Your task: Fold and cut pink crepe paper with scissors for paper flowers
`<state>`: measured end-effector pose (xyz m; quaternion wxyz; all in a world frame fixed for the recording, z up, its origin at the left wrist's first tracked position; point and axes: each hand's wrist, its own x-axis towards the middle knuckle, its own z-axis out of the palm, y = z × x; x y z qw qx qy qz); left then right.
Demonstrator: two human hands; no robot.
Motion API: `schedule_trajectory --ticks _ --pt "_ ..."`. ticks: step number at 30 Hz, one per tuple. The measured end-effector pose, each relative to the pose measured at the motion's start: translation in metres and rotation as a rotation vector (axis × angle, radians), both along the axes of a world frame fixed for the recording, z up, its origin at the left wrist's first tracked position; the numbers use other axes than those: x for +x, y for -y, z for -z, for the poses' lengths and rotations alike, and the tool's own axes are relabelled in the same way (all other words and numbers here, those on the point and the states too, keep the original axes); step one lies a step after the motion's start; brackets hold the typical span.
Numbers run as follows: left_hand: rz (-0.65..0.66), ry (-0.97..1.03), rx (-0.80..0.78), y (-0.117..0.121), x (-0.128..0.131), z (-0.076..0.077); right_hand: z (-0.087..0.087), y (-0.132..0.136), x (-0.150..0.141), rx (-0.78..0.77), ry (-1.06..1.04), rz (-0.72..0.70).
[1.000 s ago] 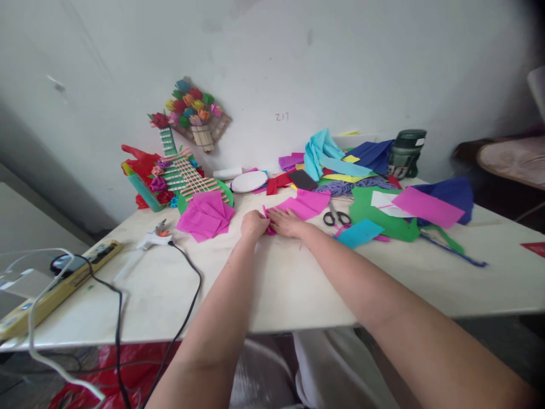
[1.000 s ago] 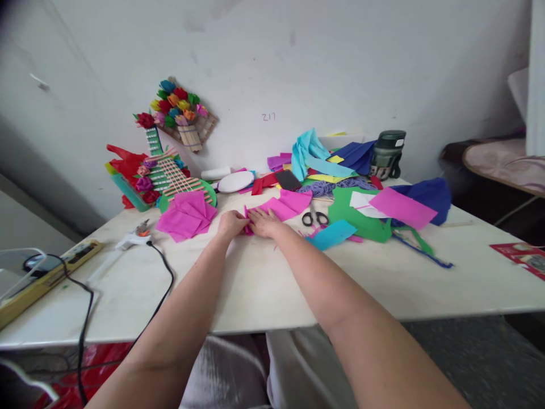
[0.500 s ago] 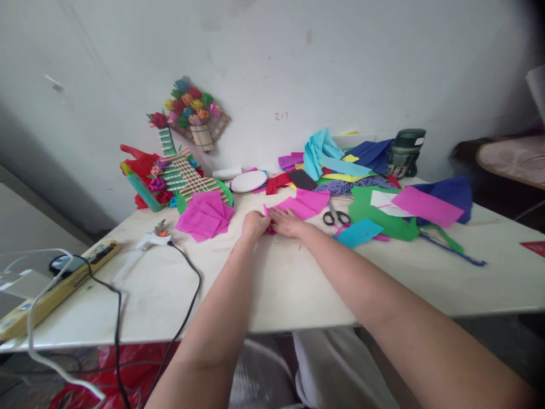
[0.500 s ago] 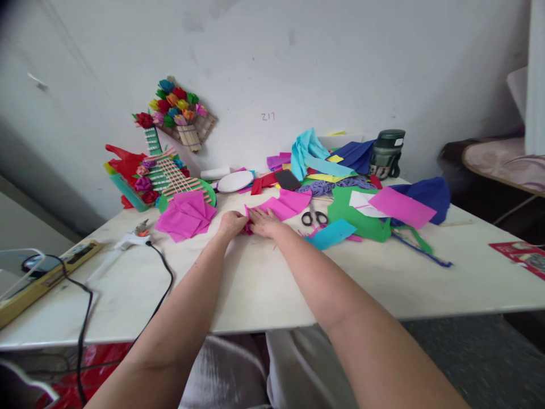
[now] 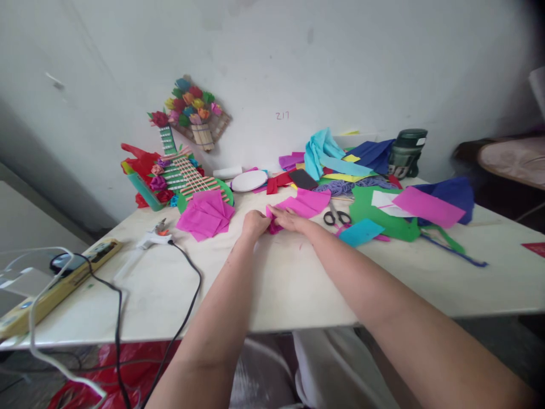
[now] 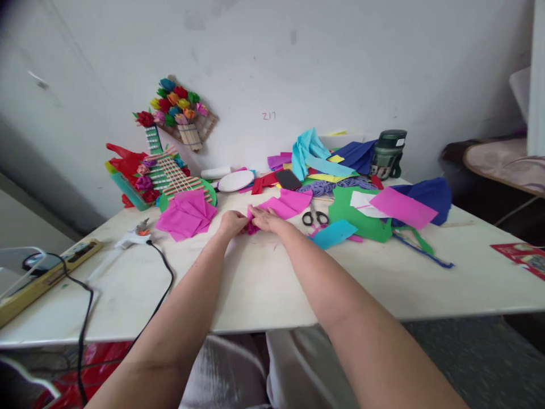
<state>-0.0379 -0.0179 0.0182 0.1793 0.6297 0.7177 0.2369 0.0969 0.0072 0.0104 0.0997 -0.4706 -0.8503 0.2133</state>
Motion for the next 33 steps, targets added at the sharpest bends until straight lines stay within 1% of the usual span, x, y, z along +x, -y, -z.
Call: schedule_trajectory --ticks 5,8,14,16,19,22,26,30,33 --pt "-0.023 -0.046 0.003 0.003 0.002 -0.002 -0.006 0.005 0.0 -0.032 -0.016 0.055" --pt "-0.02 -0.066 0.016 0.003 0.002 -0.001 -0.006 0.004 -0.001 -0.051 -0.017 0.083" --pt "-0.001 -0.125 0.019 0.007 0.006 -0.004 0.001 -0.001 -0.004 0.022 0.043 0.026" --pt "-0.024 -0.153 0.015 0.01 0.009 -0.008 0.002 -0.001 -0.005 0.024 0.074 0.019" --pt "-0.101 -0.186 -0.041 0.013 0.011 -0.012 0.001 -0.001 -0.006 0.018 0.085 0.047" --pt "-0.15 -0.199 -0.099 0.013 0.012 -0.014 0.0 -0.003 -0.005 0.016 0.031 0.093" --pt "-0.14 -0.206 -0.142 0.011 0.01 -0.014 0.004 -0.01 -0.001 -0.017 -0.071 0.128" --pt "-0.121 -0.205 -0.143 0.01 0.009 -0.012 0.014 -0.021 0.005 -0.027 -0.191 0.094" --pt "-0.114 -0.199 -0.134 0.008 0.009 -0.01 0.019 -0.026 0.006 -0.016 -0.235 0.073"
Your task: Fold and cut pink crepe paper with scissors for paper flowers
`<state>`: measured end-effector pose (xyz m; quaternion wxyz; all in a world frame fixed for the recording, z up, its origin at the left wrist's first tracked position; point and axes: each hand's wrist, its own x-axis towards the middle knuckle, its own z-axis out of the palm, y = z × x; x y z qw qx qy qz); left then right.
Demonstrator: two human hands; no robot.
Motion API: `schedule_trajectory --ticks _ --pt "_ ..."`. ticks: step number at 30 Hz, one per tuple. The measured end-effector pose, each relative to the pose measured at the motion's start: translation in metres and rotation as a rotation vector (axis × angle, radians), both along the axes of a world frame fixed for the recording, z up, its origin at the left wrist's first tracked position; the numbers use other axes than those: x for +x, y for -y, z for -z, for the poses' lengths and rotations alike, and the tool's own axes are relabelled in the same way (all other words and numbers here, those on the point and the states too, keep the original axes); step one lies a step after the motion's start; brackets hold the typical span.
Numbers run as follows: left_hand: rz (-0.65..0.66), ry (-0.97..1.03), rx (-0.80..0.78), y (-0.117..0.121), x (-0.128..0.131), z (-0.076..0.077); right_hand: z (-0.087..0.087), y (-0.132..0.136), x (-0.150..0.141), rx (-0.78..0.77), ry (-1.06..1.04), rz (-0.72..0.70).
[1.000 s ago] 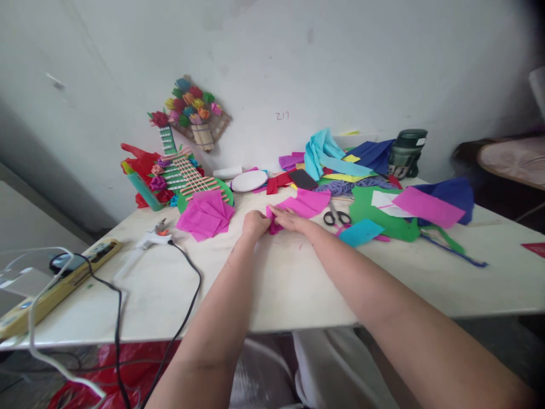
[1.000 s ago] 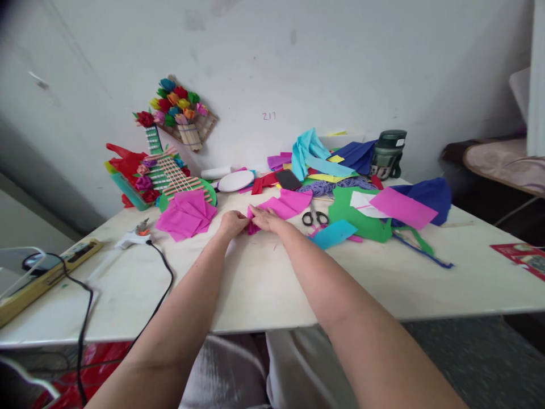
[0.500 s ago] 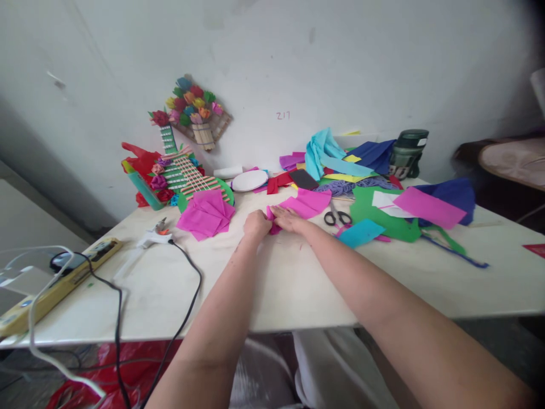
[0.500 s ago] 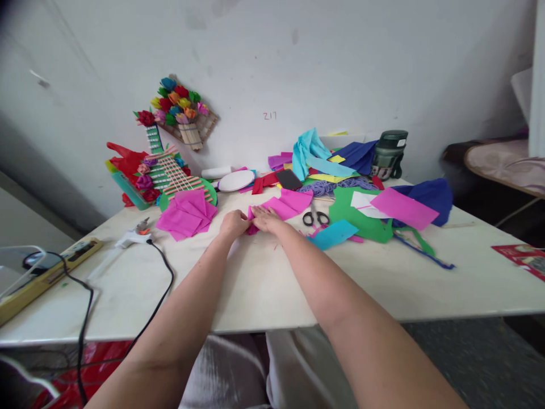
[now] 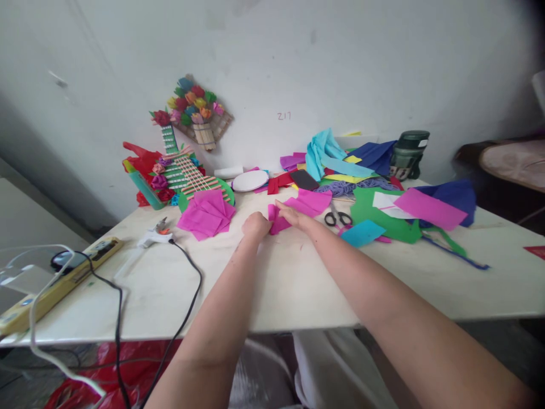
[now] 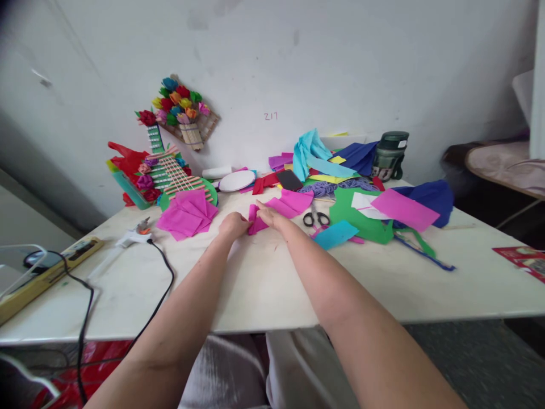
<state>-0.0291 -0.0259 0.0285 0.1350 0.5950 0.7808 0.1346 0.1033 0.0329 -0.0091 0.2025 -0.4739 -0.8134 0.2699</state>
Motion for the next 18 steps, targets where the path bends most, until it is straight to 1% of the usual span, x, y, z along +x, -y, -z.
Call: schedule_trajectory --ticks 5,8,12,16,18 --pt "-0.012 0.042 0.016 0.0009 0.0034 -0.0005 0.001 -0.0003 -0.0006 0.011 0.01 0.026" --pt "-0.007 0.036 0.081 0.0034 0.0048 -0.0028 0.0014 -0.0011 -0.0005 0.015 -0.017 0.036" --pt "0.009 0.04 0.186 0.0045 0.0039 -0.0037 0.0016 -0.0038 0.0007 0.061 -0.003 0.06" --pt "0.058 0.133 0.285 -0.0004 0.0007 0.0012 -0.0007 -0.0031 0.0008 0.059 -0.116 0.108" --pt "0.045 0.233 0.312 -0.0051 -0.0018 0.006 -0.0022 -0.0016 0.0003 0.068 -0.228 0.156"
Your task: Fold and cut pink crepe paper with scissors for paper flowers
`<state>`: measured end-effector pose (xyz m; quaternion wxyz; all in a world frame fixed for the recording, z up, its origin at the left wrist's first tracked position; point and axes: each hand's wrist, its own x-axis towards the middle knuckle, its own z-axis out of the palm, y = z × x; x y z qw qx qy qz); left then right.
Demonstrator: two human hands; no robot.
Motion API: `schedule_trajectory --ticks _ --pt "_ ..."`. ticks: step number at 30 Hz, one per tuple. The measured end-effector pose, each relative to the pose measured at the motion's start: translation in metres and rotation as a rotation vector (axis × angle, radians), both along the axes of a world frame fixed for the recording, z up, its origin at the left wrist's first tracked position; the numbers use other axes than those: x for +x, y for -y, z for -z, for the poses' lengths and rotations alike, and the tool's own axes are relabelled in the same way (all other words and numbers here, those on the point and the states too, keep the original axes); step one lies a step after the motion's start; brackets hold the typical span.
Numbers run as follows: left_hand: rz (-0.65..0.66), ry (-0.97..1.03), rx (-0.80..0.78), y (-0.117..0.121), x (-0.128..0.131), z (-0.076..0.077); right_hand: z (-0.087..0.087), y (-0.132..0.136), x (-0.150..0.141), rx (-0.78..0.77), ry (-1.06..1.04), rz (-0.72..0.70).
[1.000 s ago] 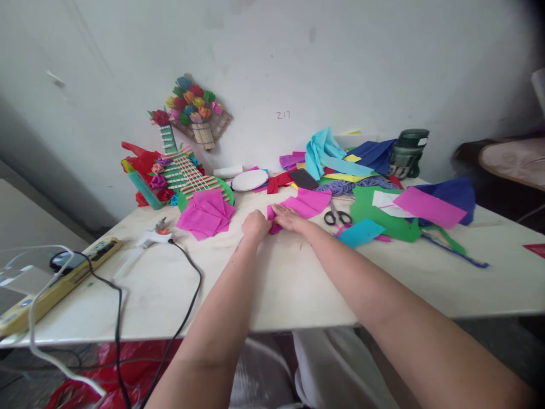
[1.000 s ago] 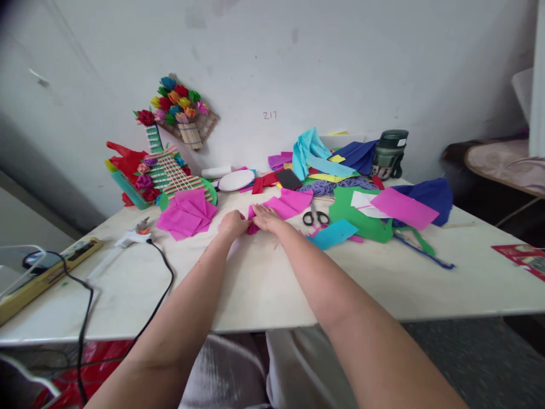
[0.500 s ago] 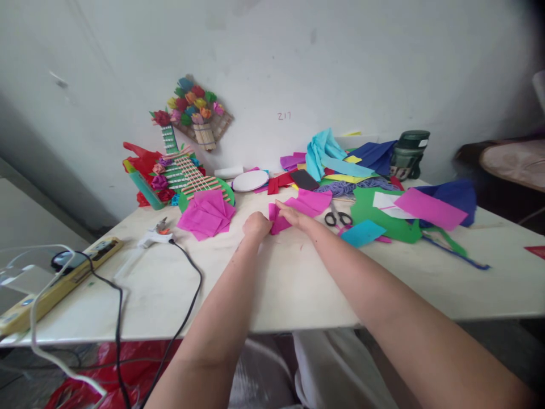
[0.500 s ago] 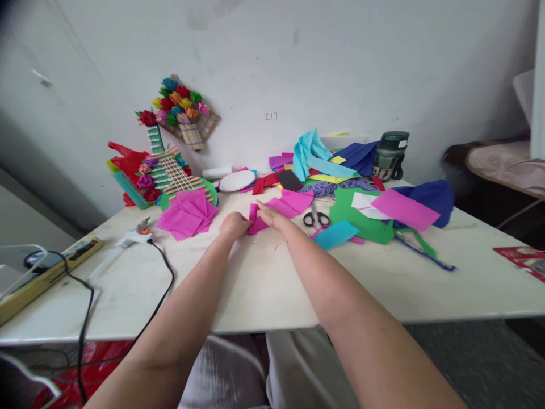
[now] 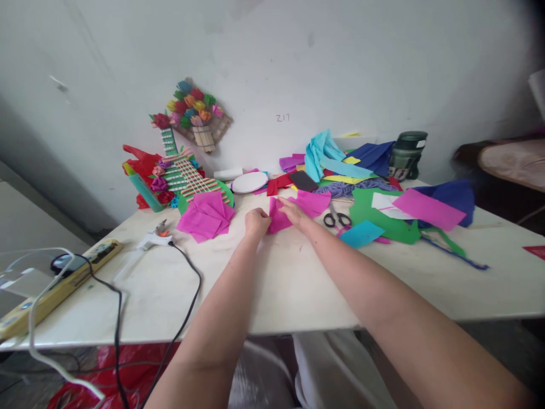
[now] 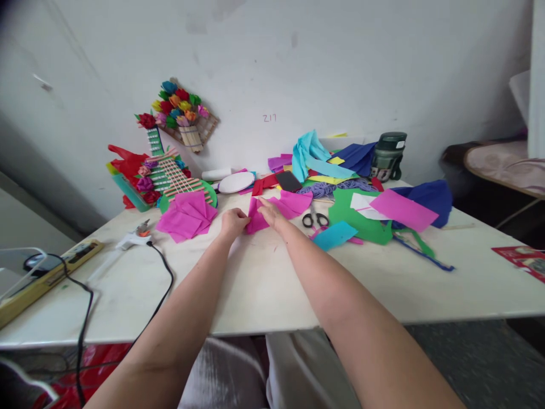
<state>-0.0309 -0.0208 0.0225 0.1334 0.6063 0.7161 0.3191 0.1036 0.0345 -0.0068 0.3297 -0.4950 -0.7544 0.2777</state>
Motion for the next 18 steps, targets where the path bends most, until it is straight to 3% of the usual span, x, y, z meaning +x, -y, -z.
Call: schedule_trajectory --ticks 5,9,11,13,16,18 --pt "-0.038 0.415 0.077 -0.012 -0.007 0.014 -0.009 0.011 -0.001 0.234 -0.219 0.197" --pt "-0.04 0.753 0.124 -0.014 -0.01 0.019 -0.023 0.031 -0.004 0.341 -0.085 0.4" --pt "-0.039 0.904 0.149 -0.014 -0.01 0.018 -0.031 0.04 -0.007 0.297 -0.045 0.368" --pt "-0.041 1.01 0.172 -0.013 -0.01 0.017 -0.036 0.048 -0.013 0.138 -0.058 0.2" --pt "-0.05 1.088 0.201 -0.012 -0.011 0.014 -0.041 0.055 -0.021 -0.334 -0.102 -0.093" --pt "-0.046 1.125 0.223 -0.01 -0.012 0.013 -0.043 0.057 -0.023 -0.589 -0.145 -0.144"
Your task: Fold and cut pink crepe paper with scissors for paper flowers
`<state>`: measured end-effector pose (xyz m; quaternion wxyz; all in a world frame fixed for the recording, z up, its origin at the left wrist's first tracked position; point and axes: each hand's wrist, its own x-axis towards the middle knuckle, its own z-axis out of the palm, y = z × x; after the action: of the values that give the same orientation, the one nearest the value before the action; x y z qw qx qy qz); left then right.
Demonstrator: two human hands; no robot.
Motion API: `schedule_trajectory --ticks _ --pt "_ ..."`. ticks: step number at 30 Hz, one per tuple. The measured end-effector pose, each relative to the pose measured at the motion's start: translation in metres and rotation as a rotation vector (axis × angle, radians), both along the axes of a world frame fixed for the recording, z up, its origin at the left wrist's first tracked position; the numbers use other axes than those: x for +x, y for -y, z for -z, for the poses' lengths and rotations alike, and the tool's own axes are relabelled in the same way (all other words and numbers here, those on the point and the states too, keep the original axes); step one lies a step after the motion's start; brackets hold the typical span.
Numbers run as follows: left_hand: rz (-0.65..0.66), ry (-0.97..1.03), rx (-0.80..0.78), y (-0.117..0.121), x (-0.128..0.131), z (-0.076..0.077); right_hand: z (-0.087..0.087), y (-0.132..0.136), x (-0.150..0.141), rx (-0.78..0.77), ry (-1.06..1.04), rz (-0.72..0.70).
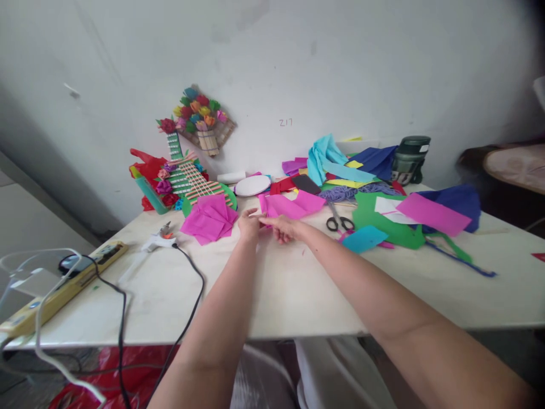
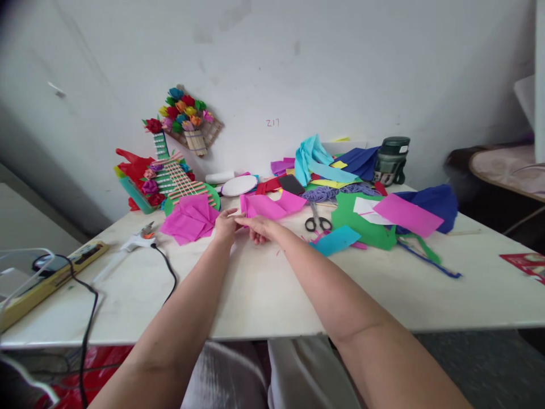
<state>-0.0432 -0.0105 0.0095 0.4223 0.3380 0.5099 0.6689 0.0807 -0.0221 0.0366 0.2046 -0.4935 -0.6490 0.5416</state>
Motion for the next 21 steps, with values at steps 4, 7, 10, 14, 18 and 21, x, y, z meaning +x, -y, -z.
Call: schedule_trajectory --ticks 4,7,10,14,18,21 --pt "0.027 0.088 0.043 0.002 -0.001 -0.003 -0.006 -0.001 0.005 -0.27 -0.046 0.099" --pt "0.037 0.169 0.049 0.002 -0.001 -0.005 -0.006 -0.003 0.008 -0.375 -0.21 0.1" --pt "0.034 0.223 0.048 0.001 -0.002 -0.006 -0.001 -0.005 0.001 -0.435 -0.461 0.108" --pt "0.026 0.254 0.022 0.001 0.0 -0.006 0.011 -0.007 -0.016 -0.312 -0.777 0.295" --pt "0.014 0.238 0.014 0.002 0.005 -0.006 0.017 -0.007 -0.023 -0.186 -0.776 0.491" --pt "0.054 0.248 0.006 0.002 0.008 -0.004 0.016 -0.003 -0.023 -0.135 -0.748 0.527"
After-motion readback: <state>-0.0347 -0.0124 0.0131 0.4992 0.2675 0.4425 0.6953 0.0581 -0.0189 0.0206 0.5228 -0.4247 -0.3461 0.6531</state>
